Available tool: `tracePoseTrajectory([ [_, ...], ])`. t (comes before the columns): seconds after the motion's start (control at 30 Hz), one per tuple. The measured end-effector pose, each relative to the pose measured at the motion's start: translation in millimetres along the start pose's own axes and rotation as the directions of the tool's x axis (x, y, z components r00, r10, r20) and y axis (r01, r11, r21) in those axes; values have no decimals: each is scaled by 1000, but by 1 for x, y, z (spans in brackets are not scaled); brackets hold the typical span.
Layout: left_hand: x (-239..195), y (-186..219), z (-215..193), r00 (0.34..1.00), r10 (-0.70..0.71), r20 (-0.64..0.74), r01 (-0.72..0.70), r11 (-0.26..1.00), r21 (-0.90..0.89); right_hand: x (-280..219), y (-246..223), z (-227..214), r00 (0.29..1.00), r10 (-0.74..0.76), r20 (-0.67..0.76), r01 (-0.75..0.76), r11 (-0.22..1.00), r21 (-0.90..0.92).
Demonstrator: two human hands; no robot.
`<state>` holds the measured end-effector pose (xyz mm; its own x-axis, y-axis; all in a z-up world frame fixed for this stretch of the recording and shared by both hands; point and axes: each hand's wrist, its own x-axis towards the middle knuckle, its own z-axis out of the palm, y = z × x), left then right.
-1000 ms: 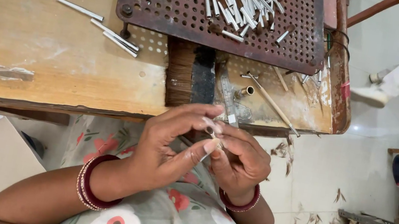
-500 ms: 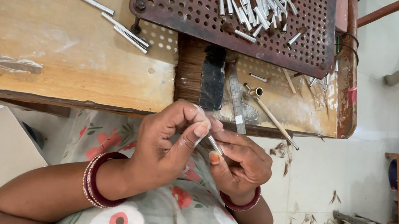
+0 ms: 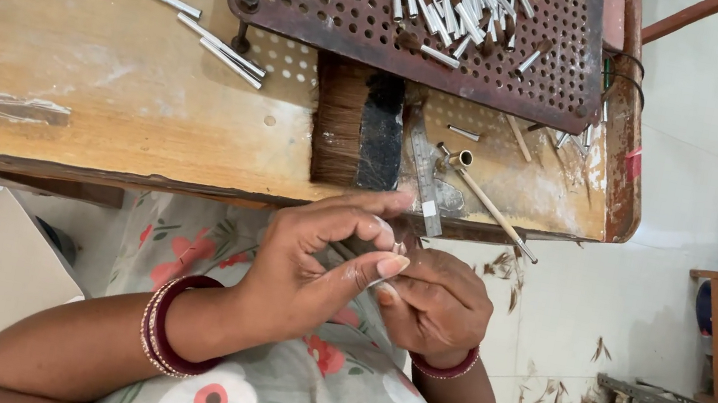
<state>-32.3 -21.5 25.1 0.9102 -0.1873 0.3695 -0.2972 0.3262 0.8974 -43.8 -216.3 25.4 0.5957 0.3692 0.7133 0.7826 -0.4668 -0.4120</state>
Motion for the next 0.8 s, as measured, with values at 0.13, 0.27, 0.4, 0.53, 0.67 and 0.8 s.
tracePoseTrajectory([
  [0.13, 0, -11, 1, 1000, 25, 14, -25, 1000, -17, -22, 4, 5, 987, 148, -65, -134, 973, 186],
  [0.27, 6, -15, -1, 994, 31, 109, -40, 995, 90, -40, 12, 7, 908, 365, -207, -279, 894, 351],
  [0.4, 14, -19, -8, 932, -147, 330, -39, 869, 494, -53, 27, -6, 924, 176, -338, -257, 943, -212],
  [0.53, 24, -40, 0, 837, -220, 500, -161, 776, 611, -60, 32, -9, 954, 131, -268, -232, 893, -387],
  [0.67, 31, -48, 3, 795, -297, 529, -156, 743, 651, -58, 32, -8, 981, 99, -169, -165, 880, -445],
  [0.8, 33, -50, 3, 797, -296, 526, -155, 742, 652, -58, 37, -9, 986, 101, -130, -148, 888, -435],
])
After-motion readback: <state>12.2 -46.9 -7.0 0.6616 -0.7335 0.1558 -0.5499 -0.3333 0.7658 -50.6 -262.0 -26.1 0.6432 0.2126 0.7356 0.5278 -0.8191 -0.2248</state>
